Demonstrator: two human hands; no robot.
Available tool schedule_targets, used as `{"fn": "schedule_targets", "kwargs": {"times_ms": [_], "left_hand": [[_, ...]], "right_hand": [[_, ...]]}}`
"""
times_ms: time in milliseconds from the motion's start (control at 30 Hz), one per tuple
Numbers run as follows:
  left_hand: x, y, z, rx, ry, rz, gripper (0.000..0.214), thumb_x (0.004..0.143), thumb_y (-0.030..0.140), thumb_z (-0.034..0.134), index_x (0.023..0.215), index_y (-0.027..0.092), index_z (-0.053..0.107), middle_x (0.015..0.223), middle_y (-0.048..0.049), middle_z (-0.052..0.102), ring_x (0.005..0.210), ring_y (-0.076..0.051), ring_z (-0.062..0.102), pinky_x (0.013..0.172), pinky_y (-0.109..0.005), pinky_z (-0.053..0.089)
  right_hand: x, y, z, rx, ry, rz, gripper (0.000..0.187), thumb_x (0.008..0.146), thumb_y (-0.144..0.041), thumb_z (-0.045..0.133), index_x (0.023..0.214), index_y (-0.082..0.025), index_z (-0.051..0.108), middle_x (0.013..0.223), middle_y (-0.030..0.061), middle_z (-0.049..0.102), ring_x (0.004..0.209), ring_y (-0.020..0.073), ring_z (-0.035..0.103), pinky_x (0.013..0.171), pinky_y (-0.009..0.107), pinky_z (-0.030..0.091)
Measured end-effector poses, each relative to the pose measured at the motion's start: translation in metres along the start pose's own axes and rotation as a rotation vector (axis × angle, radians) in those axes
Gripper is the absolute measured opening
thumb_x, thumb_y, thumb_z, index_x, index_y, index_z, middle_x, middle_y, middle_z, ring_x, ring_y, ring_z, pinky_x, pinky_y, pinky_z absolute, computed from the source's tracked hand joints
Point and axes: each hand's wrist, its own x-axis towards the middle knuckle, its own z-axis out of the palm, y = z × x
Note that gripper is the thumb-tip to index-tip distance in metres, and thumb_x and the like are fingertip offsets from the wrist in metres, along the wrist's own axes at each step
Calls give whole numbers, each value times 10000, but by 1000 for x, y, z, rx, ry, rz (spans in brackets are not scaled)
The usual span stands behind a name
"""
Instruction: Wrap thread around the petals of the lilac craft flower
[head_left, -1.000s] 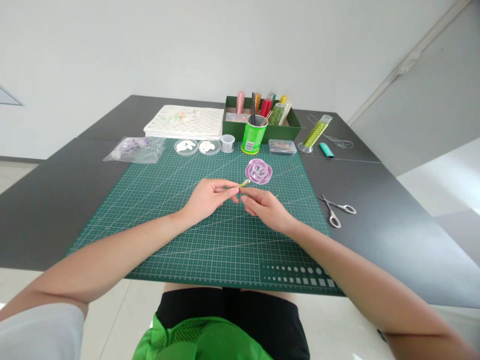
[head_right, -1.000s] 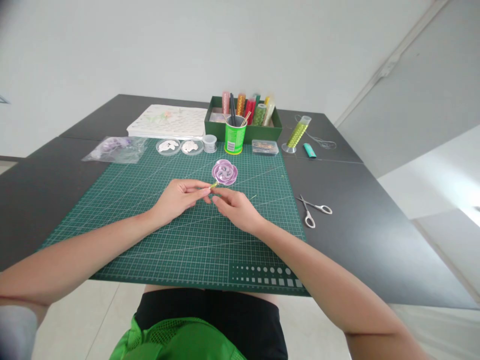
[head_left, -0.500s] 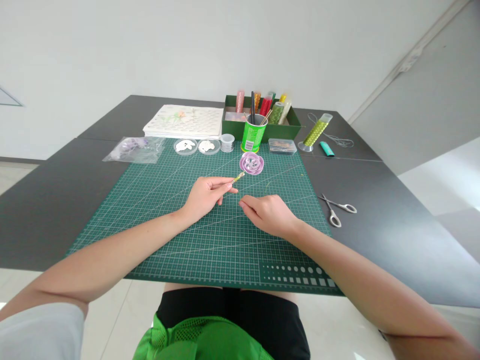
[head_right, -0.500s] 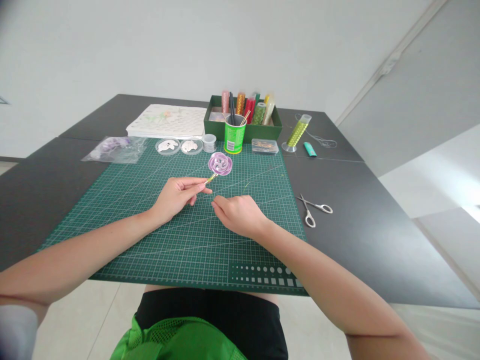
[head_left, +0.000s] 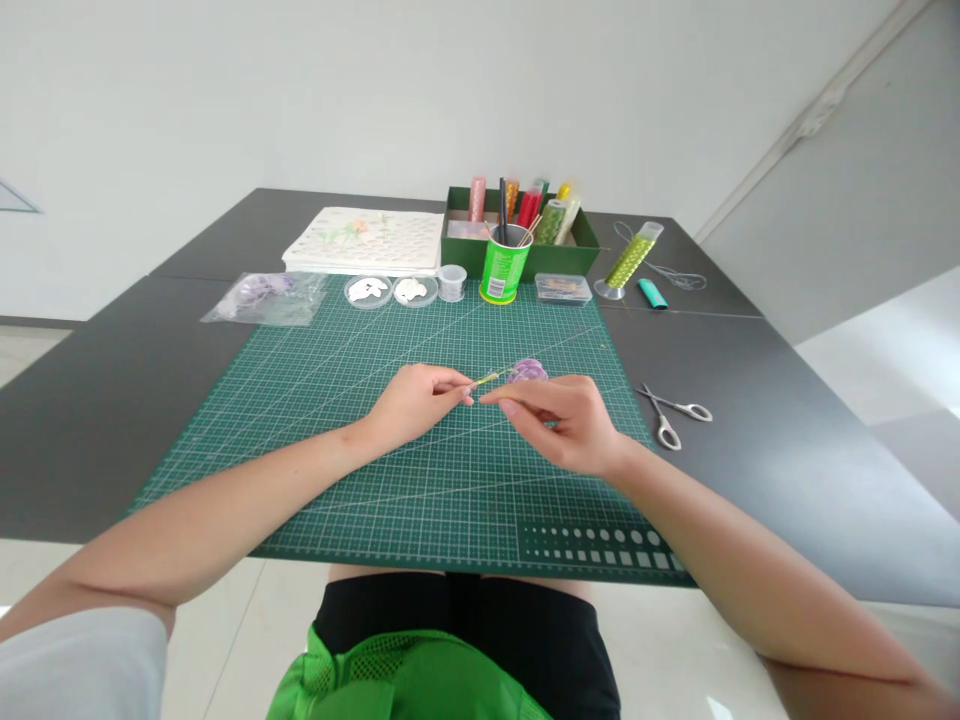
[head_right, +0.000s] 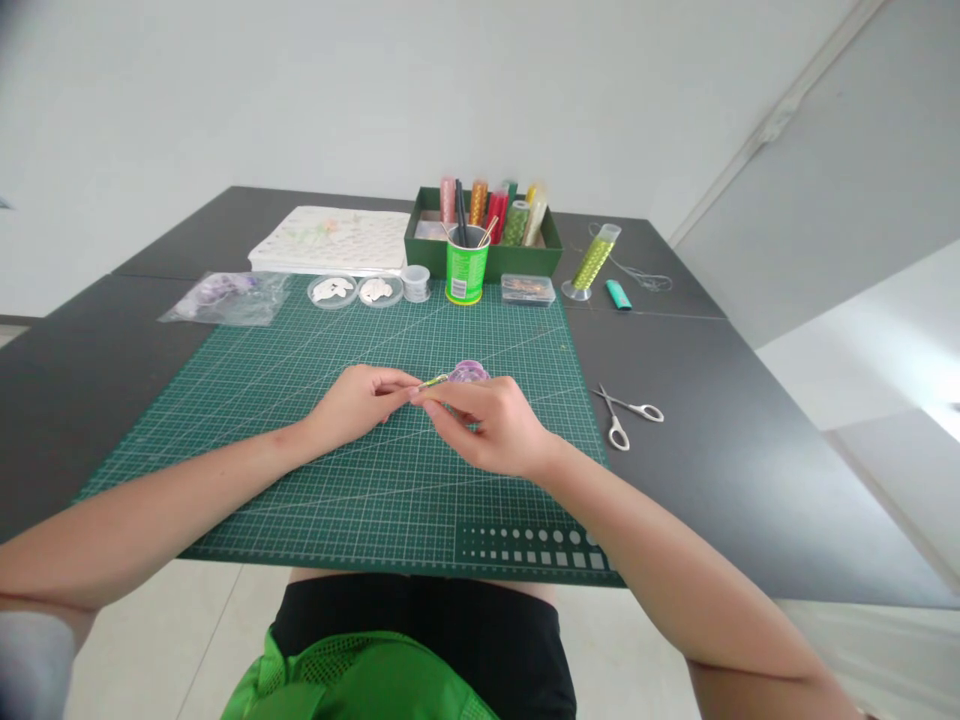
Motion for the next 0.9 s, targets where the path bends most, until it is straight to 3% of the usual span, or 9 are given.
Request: {"fn": "schedule_targets", "kwargs": {"times_ms": [133, 267, 400, 667, 767, 900], "left_hand": [[-5, 3, 2, 122, -82, 84, 240, 931, 293, 594, 919, 226, 824, 761, -4, 781, 502, -104, 559, 491, -230, 346], [-9, 5, 3, 116, -151, 116, 225, 925, 272, 605, 924, 229, 825, 673, 11, 755, 450, -98, 510, 458, -233, 304], [-10, 8, 2, 100, -214, 148, 209, 913, 250, 623, 935, 230, 831, 723, 6, 777, 457, -102, 531, 468, -236, 346], [-12, 10, 3, 103, -305, 262, 223, 918, 212, 623, 1009, 246, 824, 854, 2, 812, 575, -126, 663, 578, -250, 471], [-15, 11, 3, 96, -290, 302, 230, 933, 229, 617, 1049, 237, 814, 869, -5, 813, 559, -110, 647, 551, -232, 447], [-17, 13, 2, 2, -132, 270, 240, 946, 289, 612, 1065, 214, 806, 834, -24, 806, 471, -85, 545, 457, -214, 366]], "right_hand": [[3, -2, -10, 34, 73, 78, 305, 989, -274, 515, 1015, -179, 804, 570, 0, 646, 420, 80, 435, 425, 246, 308], [7, 4, -17, 36, 97, 141, 324, 979, -309, 536, 1015, -156, 819, 508, -15, 586, 406, 74, 370, 420, 254, 270], [9, 15, -18, 50, 84, 187, 348, 983, -338, 540, 1016, -137, 822, 492, -29, 525, 422, 75, 325, 428, 258, 241], [8, 41, -14, -19, -1, 263, 416, 1007, -420, 512, 1068, -140, 813, 580, -2, 603, 483, 88, 362, 472, 256, 273], [7, 53, -10, -23, -32, 285, 417, 1005, -419, 515, 1065, -134, 812, 626, 15, 653, 500, 92, 397, 492, 258, 293], [4, 69, -4, -32, -68, 327, 401, 989, -408, 522, 1033, -138, 815, 657, 27, 691, 511, 101, 445, 523, 264, 323]]}}
